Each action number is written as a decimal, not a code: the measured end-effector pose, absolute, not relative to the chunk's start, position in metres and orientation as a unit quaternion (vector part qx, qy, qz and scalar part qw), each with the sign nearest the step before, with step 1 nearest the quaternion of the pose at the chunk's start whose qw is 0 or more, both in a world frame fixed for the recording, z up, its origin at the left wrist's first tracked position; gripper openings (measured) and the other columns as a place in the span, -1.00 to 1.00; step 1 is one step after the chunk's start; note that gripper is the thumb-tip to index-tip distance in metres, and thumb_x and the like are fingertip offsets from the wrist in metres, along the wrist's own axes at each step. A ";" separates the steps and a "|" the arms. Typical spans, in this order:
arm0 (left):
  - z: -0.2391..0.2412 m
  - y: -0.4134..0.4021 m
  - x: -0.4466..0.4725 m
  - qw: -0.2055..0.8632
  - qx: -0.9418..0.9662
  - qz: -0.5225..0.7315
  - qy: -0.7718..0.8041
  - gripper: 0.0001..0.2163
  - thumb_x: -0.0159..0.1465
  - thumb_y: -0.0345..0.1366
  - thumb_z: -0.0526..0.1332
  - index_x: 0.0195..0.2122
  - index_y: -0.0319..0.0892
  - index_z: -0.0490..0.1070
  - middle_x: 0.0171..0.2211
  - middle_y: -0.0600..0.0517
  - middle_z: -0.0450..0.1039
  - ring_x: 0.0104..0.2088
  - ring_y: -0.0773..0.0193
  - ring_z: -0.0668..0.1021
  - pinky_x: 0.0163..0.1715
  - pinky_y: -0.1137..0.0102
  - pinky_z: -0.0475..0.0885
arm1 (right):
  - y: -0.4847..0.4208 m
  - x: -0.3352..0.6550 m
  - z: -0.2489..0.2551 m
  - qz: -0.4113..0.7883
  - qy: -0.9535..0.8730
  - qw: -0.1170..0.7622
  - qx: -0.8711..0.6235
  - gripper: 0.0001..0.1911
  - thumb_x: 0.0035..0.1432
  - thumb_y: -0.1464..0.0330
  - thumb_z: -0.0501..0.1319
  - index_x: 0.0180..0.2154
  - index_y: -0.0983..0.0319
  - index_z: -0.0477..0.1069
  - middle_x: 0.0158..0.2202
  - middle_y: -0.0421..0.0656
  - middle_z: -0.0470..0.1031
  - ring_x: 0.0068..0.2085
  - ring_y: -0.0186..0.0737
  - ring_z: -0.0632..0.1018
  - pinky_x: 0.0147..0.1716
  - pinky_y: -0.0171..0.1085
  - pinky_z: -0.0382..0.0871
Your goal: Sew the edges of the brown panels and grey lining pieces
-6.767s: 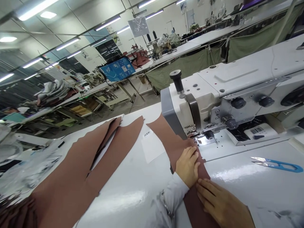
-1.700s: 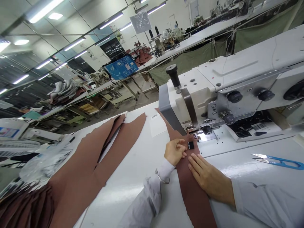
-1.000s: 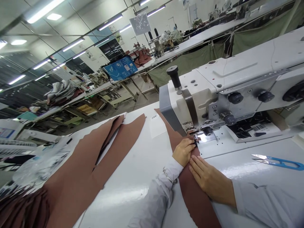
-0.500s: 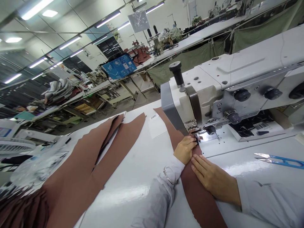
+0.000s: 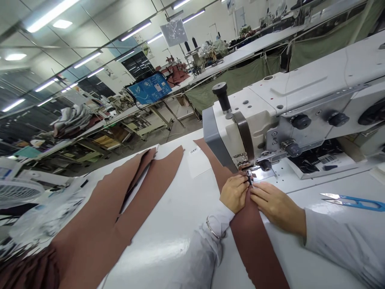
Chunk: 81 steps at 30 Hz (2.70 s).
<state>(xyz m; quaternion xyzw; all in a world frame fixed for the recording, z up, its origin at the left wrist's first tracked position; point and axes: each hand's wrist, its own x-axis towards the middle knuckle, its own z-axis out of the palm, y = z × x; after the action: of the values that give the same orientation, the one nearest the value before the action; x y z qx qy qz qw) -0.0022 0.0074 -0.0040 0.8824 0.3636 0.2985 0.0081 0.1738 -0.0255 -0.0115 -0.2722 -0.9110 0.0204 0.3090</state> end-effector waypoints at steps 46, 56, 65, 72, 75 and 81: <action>-0.008 0.051 -0.001 0.019 0.872 0.142 0.468 -0.67 0.12 -0.49 0.00 -0.09 -0.22 0.33 -0.11 -0.07 0.41 -0.06 0.17 0.41 -0.03 0.26 0.34 | -0.019 0.149 -0.012 -0.059 -0.923 0.213 -0.314 -0.80 0.07 0.59 0.03 -0.32 0.43 0.42 -0.14 0.13 0.37 -0.06 0.06 0.35 -0.11 -0.06 0.30; -0.007 0.050 0.003 -0.009 0.816 0.124 0.564 -0.64 0.15 -0.36 0.03 -0.02 -0.30 0.28 0.04 -0.17 0.27 0.10 -0.01 0.23 0.09 0.04 0.13 | -0.021 0.158 -0.018 -0.061 -0.919 0.237 -0.310 -0.63 0.14 0.61 -0.08 -0.03 0.58 0.25 0.04 0.21 0.22 0.08 0.06 0.25 -0.02 -0.07 0.27; -0.010 0.050 0.001 -0.001 0.782 0.105 0.614 -0.52 0.23 -0.25 -0.09 0.15 -0.37 0.03 0.22 -0.17 -0.05 0.20 0.00 0.01 0.12 -0.07 -0.07 | -0.016 0.168 -0.022 0.007 -0.926 0.207 -0.316 -0.52 0.26 0.44 -0.19 0.21 0.30 -0.12 0.17 0.02 0.08 0.15 -0.07 0.16 0.01 -0.01 0.25; -0.006 0.043 -0.011 0.001 0.782 0.095 0.616 -0.53 0.23 -0.26 -0.09 0.15 -0.35 0.02 0.21 -0.19 -0.05 0.19 -0.03 0.03 0.12 -0.02 -0.05 | -0.024 0.151 -0.022 0.030 -0.928 0.207 -0.307 -0.49 0.24 0.39 -0.17 0.22 0.22 -0.14 0.19 -0.02 0.02 0.18 -0.03 0.11 0.05 0.03 0.18; -0.004 0.019 -0.034 -0.013 0.796 0.087 0.599 -0.54 0.23 -0.28 -0.08 0.14 -0.34 0.04 0.21 -0.17 -0.04 0.19 -0.02 0.04 0.11 0.00 -0.01 | -0.052 0.128 -0.017 0.033 -0.939 0.197 -0.281 -0.47 0.19 0.44 -0.11 0.20 0.31 -0.07 0.19 0.04 0.01 0.19 -0.02 0.07 0.05 0.03 0.20; 0.002 -0.077 -0.094 -0.017 0.823 0.061 0.565 -0.50 0.19 -0.31 -0.04 0.16 -0.37 0.02 0.22 -0.21 -0.05 0.20 -0.04 0.03 0.12 -0.01 -0.02 | -0.119 0.121 0.000 0.085 -0.971 0.164 -0.155 -0.46 0.12 0.55 -0.08 0.15 0.21 0.10 0.14 -0.07 0.15 0.16 -0.14 0.17 0.06 -0.10 0.24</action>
<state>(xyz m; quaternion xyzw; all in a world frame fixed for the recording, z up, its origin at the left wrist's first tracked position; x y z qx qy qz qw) -0.0937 -0.0769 0.0019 0.8227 0.5649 0.0613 -0.0169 0.1214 -0.1190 0.0001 -0.1545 -0.9706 0.0850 0.1638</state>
